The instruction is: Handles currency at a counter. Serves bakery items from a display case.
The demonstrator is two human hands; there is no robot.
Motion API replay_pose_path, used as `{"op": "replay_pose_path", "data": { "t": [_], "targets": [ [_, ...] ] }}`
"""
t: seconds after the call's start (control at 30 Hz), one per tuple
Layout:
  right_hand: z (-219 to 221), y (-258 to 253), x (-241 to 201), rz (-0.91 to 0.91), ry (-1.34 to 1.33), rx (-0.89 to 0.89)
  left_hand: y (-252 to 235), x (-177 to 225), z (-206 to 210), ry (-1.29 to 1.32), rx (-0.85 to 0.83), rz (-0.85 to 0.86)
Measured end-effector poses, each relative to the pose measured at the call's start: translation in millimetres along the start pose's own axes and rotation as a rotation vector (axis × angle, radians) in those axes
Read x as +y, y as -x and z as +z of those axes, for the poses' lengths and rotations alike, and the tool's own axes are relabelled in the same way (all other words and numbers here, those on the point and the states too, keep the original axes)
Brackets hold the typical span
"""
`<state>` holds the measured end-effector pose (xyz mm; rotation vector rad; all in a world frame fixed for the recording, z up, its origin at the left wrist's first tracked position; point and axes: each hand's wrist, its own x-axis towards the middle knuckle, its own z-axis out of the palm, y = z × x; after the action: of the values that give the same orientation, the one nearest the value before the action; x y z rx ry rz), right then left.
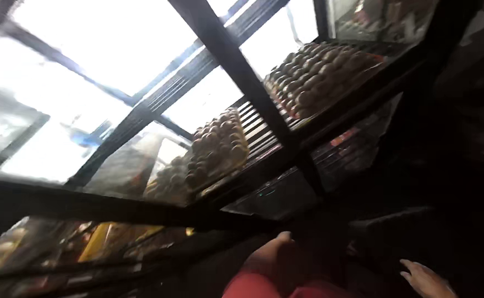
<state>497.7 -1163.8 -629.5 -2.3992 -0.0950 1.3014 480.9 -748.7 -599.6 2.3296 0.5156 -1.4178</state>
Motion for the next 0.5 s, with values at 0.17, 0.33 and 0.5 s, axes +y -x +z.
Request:
{"op": "replay_pose_path", "data": {
  "t": [0.17, 0.33, 0.5],
  "targets": [
    [45.7, 28.3, -51.7, -0.045, 0.172, -0.021, 47.0, -129.5, 47.3, 0.482, 0.31, -0.064],
    [107.3, 66.7, -126.2, -0.195, 0.37, -0.109, 108.6, -205.9, 135.8, 0.592, 0.283, -0.08],
    [178.4, 98.8, -163.4, -0.443, 0.468, -0.201, 154.6, -252.3, 239.3, 0.737, 0.206, -0.248]
  ]
}}
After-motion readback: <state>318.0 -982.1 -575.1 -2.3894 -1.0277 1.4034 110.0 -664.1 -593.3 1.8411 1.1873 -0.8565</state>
